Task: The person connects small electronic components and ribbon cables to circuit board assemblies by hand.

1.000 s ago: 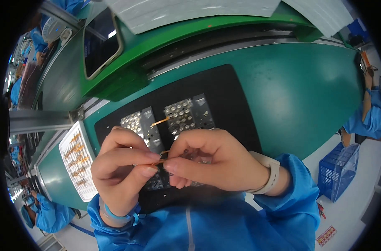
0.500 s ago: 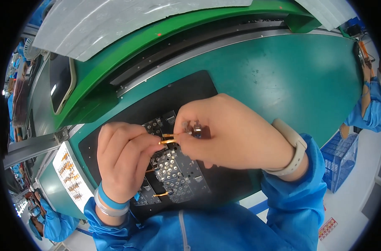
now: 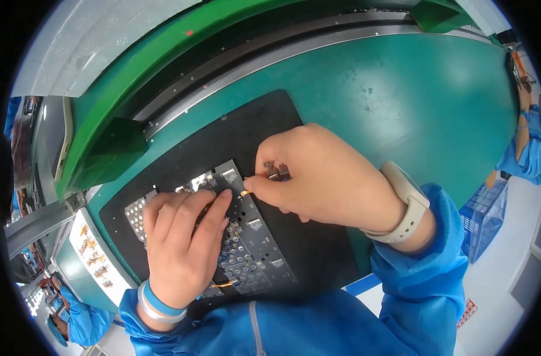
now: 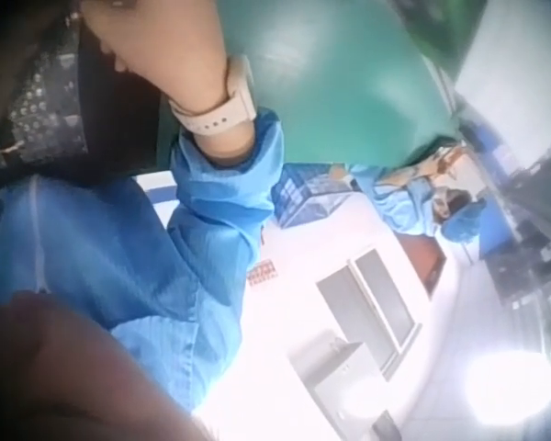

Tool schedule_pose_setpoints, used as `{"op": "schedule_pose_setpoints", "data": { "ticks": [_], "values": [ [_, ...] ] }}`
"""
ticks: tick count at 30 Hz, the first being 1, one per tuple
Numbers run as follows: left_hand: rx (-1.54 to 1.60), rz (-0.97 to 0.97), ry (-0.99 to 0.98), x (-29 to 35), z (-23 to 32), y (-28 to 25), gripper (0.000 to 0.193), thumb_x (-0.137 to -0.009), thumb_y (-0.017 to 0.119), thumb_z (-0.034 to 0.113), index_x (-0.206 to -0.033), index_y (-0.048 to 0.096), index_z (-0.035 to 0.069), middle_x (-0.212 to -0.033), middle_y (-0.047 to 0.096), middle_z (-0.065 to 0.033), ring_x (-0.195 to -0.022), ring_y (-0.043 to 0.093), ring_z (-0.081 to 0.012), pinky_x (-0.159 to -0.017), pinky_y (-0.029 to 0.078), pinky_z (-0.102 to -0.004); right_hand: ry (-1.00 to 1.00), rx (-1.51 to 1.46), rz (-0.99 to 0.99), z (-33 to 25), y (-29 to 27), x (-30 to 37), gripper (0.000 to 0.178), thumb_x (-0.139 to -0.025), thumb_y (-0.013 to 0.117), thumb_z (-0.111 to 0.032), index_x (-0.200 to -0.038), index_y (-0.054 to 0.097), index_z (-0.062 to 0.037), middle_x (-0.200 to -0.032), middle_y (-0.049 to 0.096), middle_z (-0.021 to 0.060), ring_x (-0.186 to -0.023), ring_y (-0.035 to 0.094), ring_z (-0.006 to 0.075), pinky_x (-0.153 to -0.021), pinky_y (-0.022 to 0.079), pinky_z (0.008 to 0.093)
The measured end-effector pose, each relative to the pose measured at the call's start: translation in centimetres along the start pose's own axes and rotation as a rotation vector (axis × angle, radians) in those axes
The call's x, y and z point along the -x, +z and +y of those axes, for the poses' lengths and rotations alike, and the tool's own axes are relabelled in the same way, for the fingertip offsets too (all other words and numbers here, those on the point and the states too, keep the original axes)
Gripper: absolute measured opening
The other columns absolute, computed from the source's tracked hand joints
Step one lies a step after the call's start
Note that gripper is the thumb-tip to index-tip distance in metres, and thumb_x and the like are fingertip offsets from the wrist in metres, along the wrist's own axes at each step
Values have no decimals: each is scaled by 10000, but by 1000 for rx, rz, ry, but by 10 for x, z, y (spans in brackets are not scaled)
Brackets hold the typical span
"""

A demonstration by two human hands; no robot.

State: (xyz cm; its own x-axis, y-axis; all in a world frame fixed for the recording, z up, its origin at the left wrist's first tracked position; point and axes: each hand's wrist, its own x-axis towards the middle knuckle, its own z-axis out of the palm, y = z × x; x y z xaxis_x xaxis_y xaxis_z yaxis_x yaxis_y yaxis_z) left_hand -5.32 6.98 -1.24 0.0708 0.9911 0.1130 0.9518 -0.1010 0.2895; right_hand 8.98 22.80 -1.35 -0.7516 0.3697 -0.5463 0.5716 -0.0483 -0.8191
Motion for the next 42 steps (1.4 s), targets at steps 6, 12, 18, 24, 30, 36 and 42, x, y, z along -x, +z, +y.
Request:
{"op": "schedule_pose_setpoints", "data": {
  "ticks": [6, 12, 18, 24, 30, 36, 42],
  "values": [
    [-94, -12, 36, 1, -1, 6, 406, -704, 608, 91, -1107, 645, 55, -1015, 557, -75, -907, 543, -217, -868, 413, -415, -6, 12, 23, 0, -1, 2, 192, -838, 635, -135, -743, 597, 28, -529, 581, 76, -403, 571, 137, -376, 413, 245],
    [-242, -21, 78, 2, 4, 10, 408, -734, 553, 139, -1130, 643, 101, -1020, 540, -66, -934, 536, -203, -894, 417, -424, -6, -14, 17, -2, 0, 2, 206, -835, 656, -149, -751, 593, 29, -544, 582, 81, -424, 583, 144, -399, 423, 248],
    [-6, 21, 23, -1, -4, 5, 374, -703, 636, 85, -1076, 661, 79, -980, 555, -79, -872, 541, -243, -838, 429, -419, -10, -174, 81, -2, -11, 21, 113, -879, 623, -97, -865, 578, 5, -676, 613, 61, -525, 596, 92, -449, 444, 197],
    [417, 241, 24, -3, 2, -5, 270, -570, 776, 90, -825, 702, 45, -793, 615, -37, -703, 552, -199, -645, 433, -302, -142, -304, -287, 11, 7, 26, 129, -895, 609, -124, -873, 537, -20, -660, 618, 44, -545, 589, 77, -478, 447, 207],
    [322, 166, 91, 7, 8, 0, 262, -595, 757, 87, -840, 684, 34, -832, 616, -56, -727, 563, -210, -669, 449, -327, -101, -255, -261, 12, 13, 35, 102, -873, 606, -95, -825, 547, -27, -626, 624, 50, -504, 591, 99, -468, 439, 225],
    [381, 74, 56, 24, 17, 3, 197, -655, 749, 111, -815, 664, 35, -851, 610, -58, -758, 569, -218, -706, 467, -344, -56, -107, -232, 18, 13, 42, 88, -867, 632, -67, -807, 605, -9, -615, 624, 30, -497, 607, 80, -431, 439, 189],
    [424, -84, 86, 33, 35, -1, 272, -649, 743, 115, -898, 674, 30, -866, 603, -75, -780, 563, -243, -732, 461, -378, -190, 189, -2, 29, 22, 35, 163, -777, 671, -144, -707, 592, -21, -597, 594, 123, -535, 584, 295, -493, 438, 360]
  ]
}}
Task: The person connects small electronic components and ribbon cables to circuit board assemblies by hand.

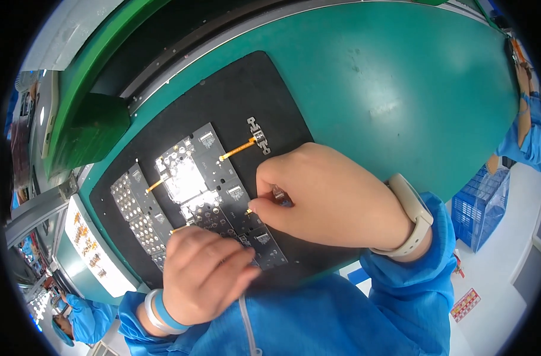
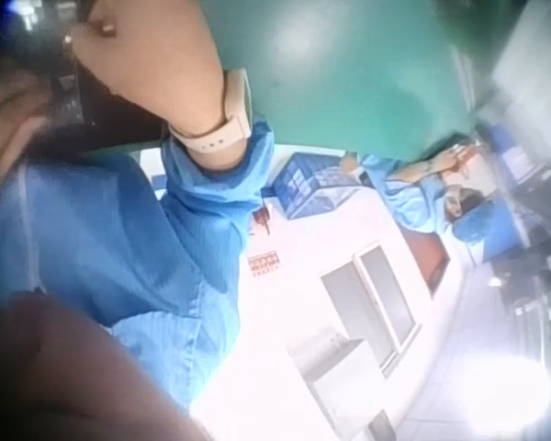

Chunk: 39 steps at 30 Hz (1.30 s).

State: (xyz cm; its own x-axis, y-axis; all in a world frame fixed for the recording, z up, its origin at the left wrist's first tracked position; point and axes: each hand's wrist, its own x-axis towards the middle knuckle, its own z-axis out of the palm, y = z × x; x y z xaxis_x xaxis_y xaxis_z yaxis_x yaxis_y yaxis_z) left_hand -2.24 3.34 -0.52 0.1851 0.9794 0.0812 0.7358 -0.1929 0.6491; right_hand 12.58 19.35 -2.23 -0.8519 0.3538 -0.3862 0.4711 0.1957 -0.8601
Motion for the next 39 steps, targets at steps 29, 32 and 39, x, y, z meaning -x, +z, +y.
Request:
{"op": "schedule_pose_setpoints", "data": {
  "ticks": [29, 32, 39],
  "values": [
    [-536, 72, 50, 2, -9, 16, 406, -681, 548, 120, -1046, 674, -6, -1007, 566, -80, -943, 545, -196, -836, 507, -354, -64, -31, -5, 4, 0, 2, 160, -839, 650, -79, -723, 554, -27, -521, 582, 34, -429, 587, 111, -407, 406, 218],
    [-540, 63, 49, 2, -9, 17, 408, -683, 549, 117, -1050, 674, -6, -1005, 566, -80, -938, 545, -194, -834, 508, -356, -43, -59, -21, 3, 0, 1, 162, -843, 645, -71, -718, 552, -25, -515, 582, 28, -431, 586, 103, -403, 402, 216],
    [-540, 70, 50, 4, -11, 19, 400, -690, 547, 118, -1049, 674, -4, -1007, 564, -80, -942, 543, -191, -836, 507, -356, 6, 25, -14, 1, 0, -1, 160, -777, 657, -130, -693, 573, -23, -592, 575, 142, -559, 580, 327, -517, 443, 393]
  ]
}}
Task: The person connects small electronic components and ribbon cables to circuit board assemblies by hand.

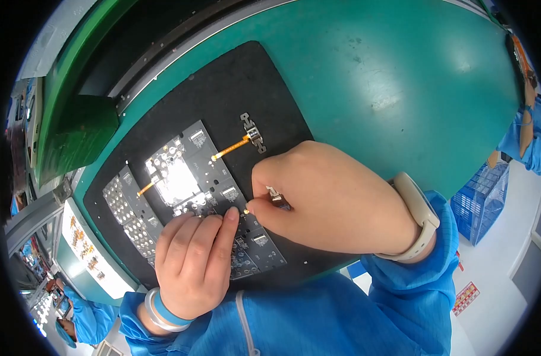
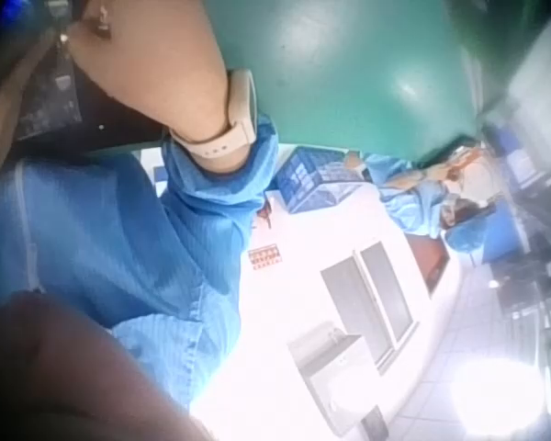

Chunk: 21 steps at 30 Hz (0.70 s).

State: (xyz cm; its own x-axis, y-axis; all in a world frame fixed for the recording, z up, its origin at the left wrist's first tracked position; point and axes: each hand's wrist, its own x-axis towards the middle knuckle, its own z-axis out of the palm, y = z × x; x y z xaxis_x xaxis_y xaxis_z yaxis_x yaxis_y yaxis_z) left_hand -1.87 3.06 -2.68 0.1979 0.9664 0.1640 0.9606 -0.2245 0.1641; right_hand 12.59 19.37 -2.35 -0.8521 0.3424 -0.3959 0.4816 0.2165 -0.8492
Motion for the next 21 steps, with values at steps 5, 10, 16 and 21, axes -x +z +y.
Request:
{"op": "schedule_pose_setpoints", "data": {
  "ticks": [5, 10, 16, 21],
  "values": [
    [-22, -1, -10, 0, 2, -1, 391, -703, 541, 119, -1056, 676, 21, -1002, 561, -64, -933, 538, -183, -848, 496, -350, -112, -6, 25, 3, 2, 2, 156, -837, 647, -76, -717, 556, -35, -514, 582, 23, -431, 585, 111, -408, 400, 218],
    [-24, 6, -5, -1, 1, 1, 390, -700, 547, 127, -1057, 678, 38, -993, 556, -57, -928, 531, -179, -853, 490, -345, -93, 25, 39, 2, 1, 1, 151, -803, 652, -101, -705, 562, -30, -564, 583, 81, -505, 583, 222, -467, 426, 314],
    [-55, -31, -6, -6, 4, -4, 397, -700, 562, 140, -1071, 677, 59, -978, 546, -62, -929, 525, -181, -853, 489, -350, -45, -1, 5, 1, -3, 0, 152, -780, 650, -128, -705, 575, -20, -600, 579, 136, -563, 581, 325, -526, 453, 394],
    [-55, -66, 2, -10, 1, -11, 411, -707, 571, 153, -1095, 666, 60, -983, 546, -76, -930, 531, -194, -850, 486, -356, 123, -87, 234, -8, -22, 8, 77, -822, 663, -29, -895, 662, -4, -697, 614, 55, -542, 582, 94, -484, 417, 195]
  ]
}}
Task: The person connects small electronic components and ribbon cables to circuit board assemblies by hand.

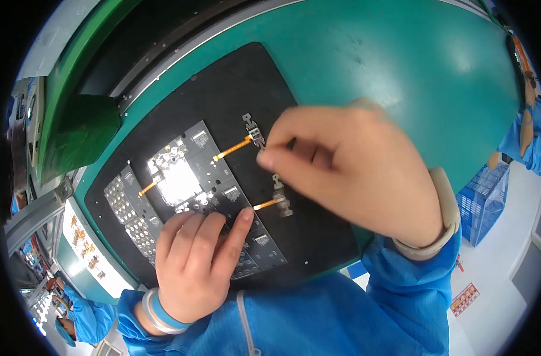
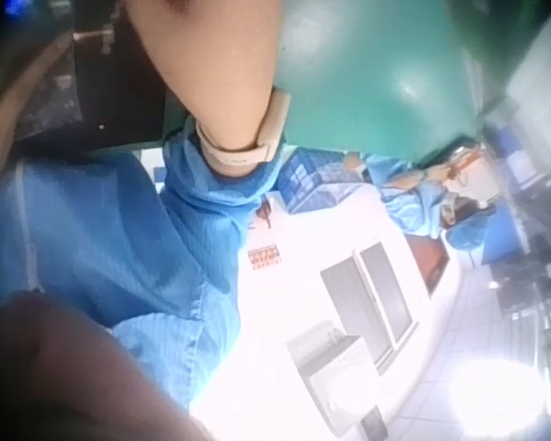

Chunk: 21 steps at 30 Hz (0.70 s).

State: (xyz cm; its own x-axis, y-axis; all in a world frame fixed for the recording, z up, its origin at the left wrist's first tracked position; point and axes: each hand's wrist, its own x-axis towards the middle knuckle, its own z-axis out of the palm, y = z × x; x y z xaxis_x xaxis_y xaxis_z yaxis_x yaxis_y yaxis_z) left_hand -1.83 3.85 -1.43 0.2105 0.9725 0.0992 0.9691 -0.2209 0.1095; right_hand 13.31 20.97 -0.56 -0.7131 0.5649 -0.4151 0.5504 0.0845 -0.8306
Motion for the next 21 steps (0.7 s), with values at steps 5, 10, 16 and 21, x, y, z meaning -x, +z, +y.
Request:
{"op": "schedule_pose_setpoints", "data": {
  "ticks": [5, 10, 16, 21],
  "values": [
    [52, -16, -164, -9, -20, 0, 427, -716, 558, 136, -1121, 642, 28, -1011, 554, -87, -935, 553, -216, -831, 459, -341, -560, 287, 260, 15, 24, -19, 162, -696, 727, -8, -844, 672, -43, -962, 578, 85, -821, 543, 201, -700, 446, 293],
    [-27, 26, -174, -16, -25, 7, 419, -720, 547, 125, -1116, 633, 19, -1042, 544, -82, -938, 558, -213, -836, 453, -344, -614, 348, 296, 22, 35, -28, 176, -655, 736, -24, -810, 665, -68, -1044, 540, 71, -940, 480, 249, -801, 425, 331],
    [-45, 49, -150, -19, -27, 9, 422, -716, 536, 130, -1114, 630, 23, -1041, 539, -81, -933, 556, -206, -834, 452, -342, -597, 332, 313, 21, 35, -29, 161, -656, 735, -17, -784, 654, -71, -1027, 535, 65, -941, 471, 246, -812, 418, 332],
    [-62, 80, -130, -20, -28, 12, 428, -720, 531, 135, -1124, 623, 27, -1046, 533, -81, -929, 545, -200, -833, 446, -344, -591, 314, 324, 21, 36, -29, 161, -661, 735, -15, -785, 650, -73, -1029, 534, 61, -946, 466, 245, -820, 412, 331]
  ]
}}
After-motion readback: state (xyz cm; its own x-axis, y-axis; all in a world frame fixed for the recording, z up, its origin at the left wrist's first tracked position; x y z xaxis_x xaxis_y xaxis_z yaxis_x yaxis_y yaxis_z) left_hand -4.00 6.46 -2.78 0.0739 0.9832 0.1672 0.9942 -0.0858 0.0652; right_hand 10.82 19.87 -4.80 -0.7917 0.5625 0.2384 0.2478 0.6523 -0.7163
